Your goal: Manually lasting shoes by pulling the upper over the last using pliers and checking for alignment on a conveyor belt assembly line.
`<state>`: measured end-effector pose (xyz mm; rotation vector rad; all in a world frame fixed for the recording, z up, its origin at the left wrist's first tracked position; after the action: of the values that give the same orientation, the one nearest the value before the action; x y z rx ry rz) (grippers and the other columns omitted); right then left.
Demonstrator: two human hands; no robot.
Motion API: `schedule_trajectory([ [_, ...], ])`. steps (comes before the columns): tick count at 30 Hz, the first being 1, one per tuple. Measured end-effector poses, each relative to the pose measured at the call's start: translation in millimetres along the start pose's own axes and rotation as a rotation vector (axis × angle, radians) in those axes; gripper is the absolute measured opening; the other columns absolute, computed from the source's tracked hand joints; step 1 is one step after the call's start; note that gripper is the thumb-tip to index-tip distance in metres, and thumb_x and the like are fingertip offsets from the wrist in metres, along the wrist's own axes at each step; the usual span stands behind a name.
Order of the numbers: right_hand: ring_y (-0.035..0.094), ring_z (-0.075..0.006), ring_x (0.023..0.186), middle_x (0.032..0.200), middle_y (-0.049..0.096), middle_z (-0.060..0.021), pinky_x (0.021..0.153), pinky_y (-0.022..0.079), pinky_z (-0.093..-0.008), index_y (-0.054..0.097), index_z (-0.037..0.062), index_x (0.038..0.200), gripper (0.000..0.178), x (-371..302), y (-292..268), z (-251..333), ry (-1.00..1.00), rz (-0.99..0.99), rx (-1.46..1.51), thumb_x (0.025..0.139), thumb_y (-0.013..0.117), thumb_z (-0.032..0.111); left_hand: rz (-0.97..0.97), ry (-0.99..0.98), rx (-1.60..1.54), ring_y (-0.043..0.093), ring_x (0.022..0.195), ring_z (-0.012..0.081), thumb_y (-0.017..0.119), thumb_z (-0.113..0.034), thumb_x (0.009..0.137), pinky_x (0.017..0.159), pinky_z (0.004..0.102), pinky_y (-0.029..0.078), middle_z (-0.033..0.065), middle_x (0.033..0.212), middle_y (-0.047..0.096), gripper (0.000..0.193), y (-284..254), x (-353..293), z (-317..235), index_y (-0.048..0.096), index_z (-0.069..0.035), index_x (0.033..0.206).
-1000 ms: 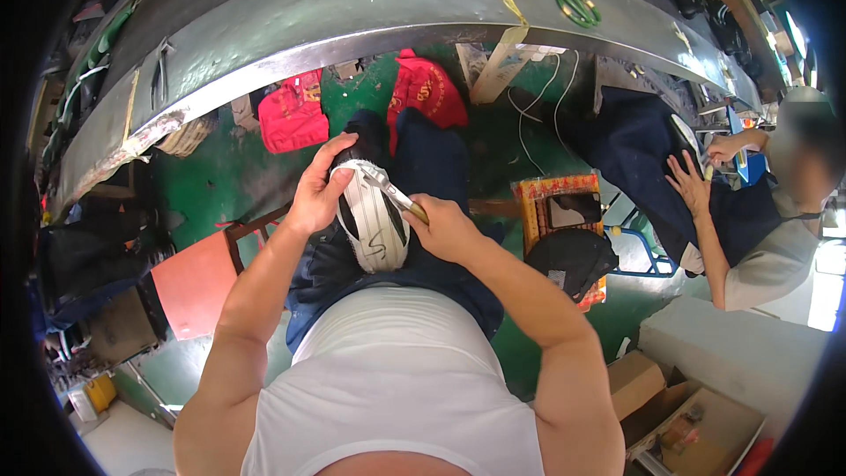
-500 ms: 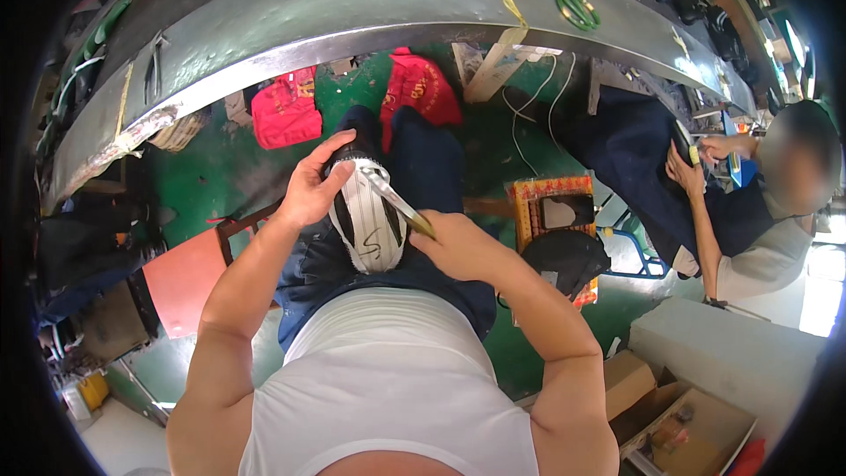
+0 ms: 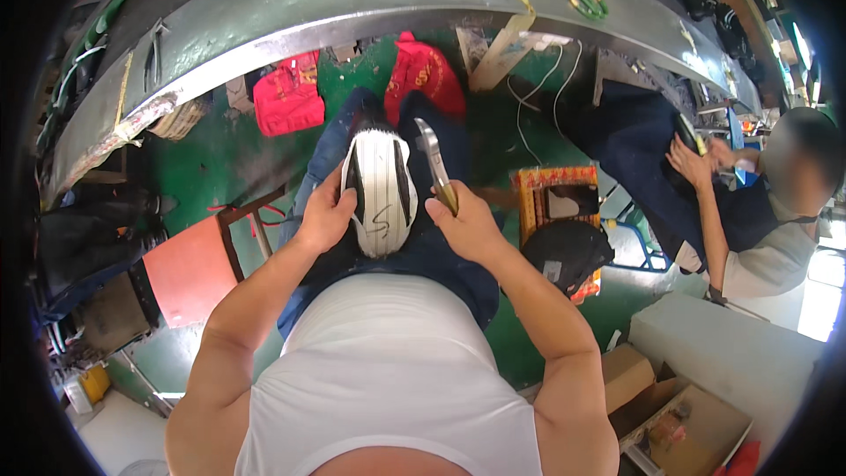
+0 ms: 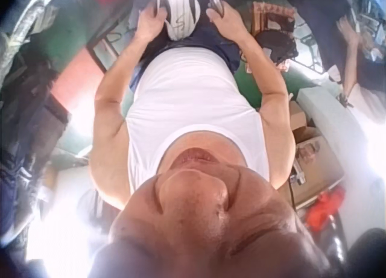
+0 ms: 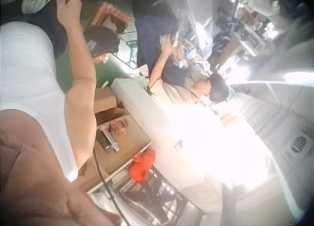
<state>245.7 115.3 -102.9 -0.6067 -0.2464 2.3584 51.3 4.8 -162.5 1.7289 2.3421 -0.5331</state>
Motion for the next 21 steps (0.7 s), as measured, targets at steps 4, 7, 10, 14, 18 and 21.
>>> schedule_trajectory([
  [4, 0.063, -0.016, 0.074, 0.08, 0.066, -0.0094, 0.071, 0.05, -0.0324, 0.059, -0.001, 0.11, 0.03, -20, -1, -24, 0.101, 0.099, -0.106, 0.094, 0.061, 0.025, 0.023, 0.016, -0.169, 0.044, 0.137, 0.0271, 0.054, -0.002, 0.079, 0.111, 0.0298, 0.033, 0.0239, 0.149, 0.043, 0.086, 20, -1, -1, 0.017, 0.001, 0.156],
  [7, 0.064, -0.0215, 0.075, 0.079, 0.065, -0.0118, 0.073, 0.05, -0.0333, 0.06, -0.0017, 0.109, 0.028, -38, -11, -31, 0.287, 0.177, -0.161, 0.094, 0.06, 0.022, 0.154, -0.047, -0.402, 0.044, 0.135, 0.0245, 0.055, 0.001, 0.075, 0.11, 0.0271, 0.031, 0.0194, 0.148, 0.044, 0.094, 39, 3, 4, 0.013, -0.004, 0.158],
  [10, 0.067, -0.0276, 0.088, 0.094, 0.068, -0.0169, 0.082, 0.051, -0.0369, 0.057, -0.0036, 0.12, 0.034, -43, -18, -9, 0.078, 0.228, -0.348, 0.093, 0.06, 0.017, 0.163, -0.103, -0.249, 0.044, 0.136, 0.0243, 0.066, -0.002, 0.075, 0.112, 0.0302, 0.033, 0.0192, 0.15, 0.041, 0.1, 42, -1, 19, 0.01, -0.002, 0.157],
  [14, 0.062, -0.0388, 0.104, 0.114, 0.063, -0.0253, 0.093, 0.048, -0.0421, 0.051, -0.0064, 0.13, 0.044, -47, -10, 7, -0.148, 0.226, -0.503, 0.092, 0.06, 0.014, 0.145, -0.089, -0.197, 0.044, 0.136, 0.0245, 0.076, -0.008, 0.074, 0.112, 0.0307, 0.033, 0.0193, 0.15, 0.041, 0.109, 50, -6, 18, 0.006, 0.0, 0.157],
  [18, 0.054, -0.0413, 0.116, 0.123, 0.055, -0.027, 0.099, 0.045, -0.044, 0.043, -0.012, 0.135, 0.054, -40, 6, 20, -0.28, 0.273, -0.658, 0.09, 0.06, 0.011, 0.122, -0.086, -0.27, 0.041, 0.137, 0.0248, 0.08, -0.01, 0.075, 0.113, 0.0322, 0.031, 0.0177, 0.15, 0.04, 0.113, 58, -8, 9, 0.003, -0.001, 0.157],
  [21, 0.054, -0.042, 0.115, 0.123, 0.054, -0.0275, 0.098, 0.045, -0.0443, 0.043, -0.0138, 0.134, 0.054, -34, 12, 34, -0.348, 0.275, -0.764, 0.088, 0.06, 0.009, 0.11, -0.087, -0.215, 0.038, 0.138, 0.0244, 0.079, -0.01, 0.077, 0.115, 0.0328, 0.028, 0.0174, 0.151, 0.038, 0.11, 61, -7, 17, 0.003, 0.002, 0.156],
])
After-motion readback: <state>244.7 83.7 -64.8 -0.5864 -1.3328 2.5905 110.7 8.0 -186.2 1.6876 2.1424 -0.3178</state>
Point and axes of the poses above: each hand's wrist, its own x-axis towards the middle knuckle, its own y-axis out of the palm, z = x × y, the point moved 10 cm from there along x, towards the middle knuckle
